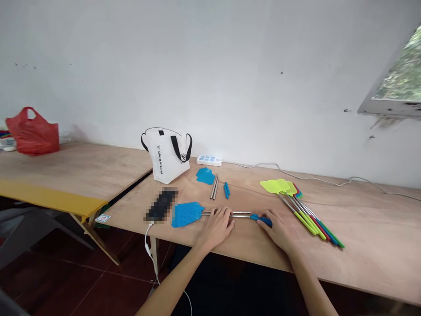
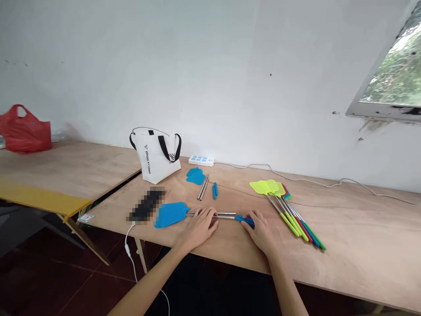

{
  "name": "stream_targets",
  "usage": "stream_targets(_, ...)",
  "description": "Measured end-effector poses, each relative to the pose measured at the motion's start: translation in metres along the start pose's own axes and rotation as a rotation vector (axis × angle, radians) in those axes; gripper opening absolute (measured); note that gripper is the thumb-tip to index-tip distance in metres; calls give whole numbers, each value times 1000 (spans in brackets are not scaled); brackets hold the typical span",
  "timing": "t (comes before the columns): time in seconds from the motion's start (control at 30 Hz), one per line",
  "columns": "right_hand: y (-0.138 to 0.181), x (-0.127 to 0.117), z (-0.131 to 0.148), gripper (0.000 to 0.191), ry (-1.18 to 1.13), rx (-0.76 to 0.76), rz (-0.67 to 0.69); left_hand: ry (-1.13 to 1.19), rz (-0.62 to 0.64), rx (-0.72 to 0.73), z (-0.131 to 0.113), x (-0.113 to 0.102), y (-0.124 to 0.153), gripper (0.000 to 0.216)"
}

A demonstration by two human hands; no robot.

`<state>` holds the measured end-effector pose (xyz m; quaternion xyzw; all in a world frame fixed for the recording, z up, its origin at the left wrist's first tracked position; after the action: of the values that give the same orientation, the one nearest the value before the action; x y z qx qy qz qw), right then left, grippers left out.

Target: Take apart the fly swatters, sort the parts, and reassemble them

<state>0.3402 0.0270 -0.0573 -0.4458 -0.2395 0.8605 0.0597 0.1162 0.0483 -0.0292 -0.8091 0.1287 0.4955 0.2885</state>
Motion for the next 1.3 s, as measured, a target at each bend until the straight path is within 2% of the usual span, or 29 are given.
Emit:
stream_targets(0.17,-1,1,5,23,1,-19,5,35,8,16,3,5,-1,6)
stream_targets(0.3,-2,-7,6,26,2,-44,-15,98,18,23,7,10,-4,8)
stream_targets(0.5,0,-28,-7,35,-23,-35,-118,134,-76,-26,15,7,-8,12)
stream_targets(0.8,-1,-22,31,31,11,-252,-99,175,-35,4,8,3,-3,11)
stream_targets(1.03,1,-20,24,33,64,-194,-64,135,37,27,2,6,0,14)
stream_targets(1.3,1,-17,23,31,128,-150,-69,147,50,48,-3,0,0,13)
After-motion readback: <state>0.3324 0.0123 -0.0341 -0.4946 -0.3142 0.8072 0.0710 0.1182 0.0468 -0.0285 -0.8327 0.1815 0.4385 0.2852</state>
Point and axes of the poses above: each hand's wrist, its own y-axis away from the middle knuckle, its own x-axis out of the palm, z = x × y, the point moved 8 cm from there along -y, towards the middle knuckle, and after that the axes turned 7 degrees about -x, right-handed, at the moved point
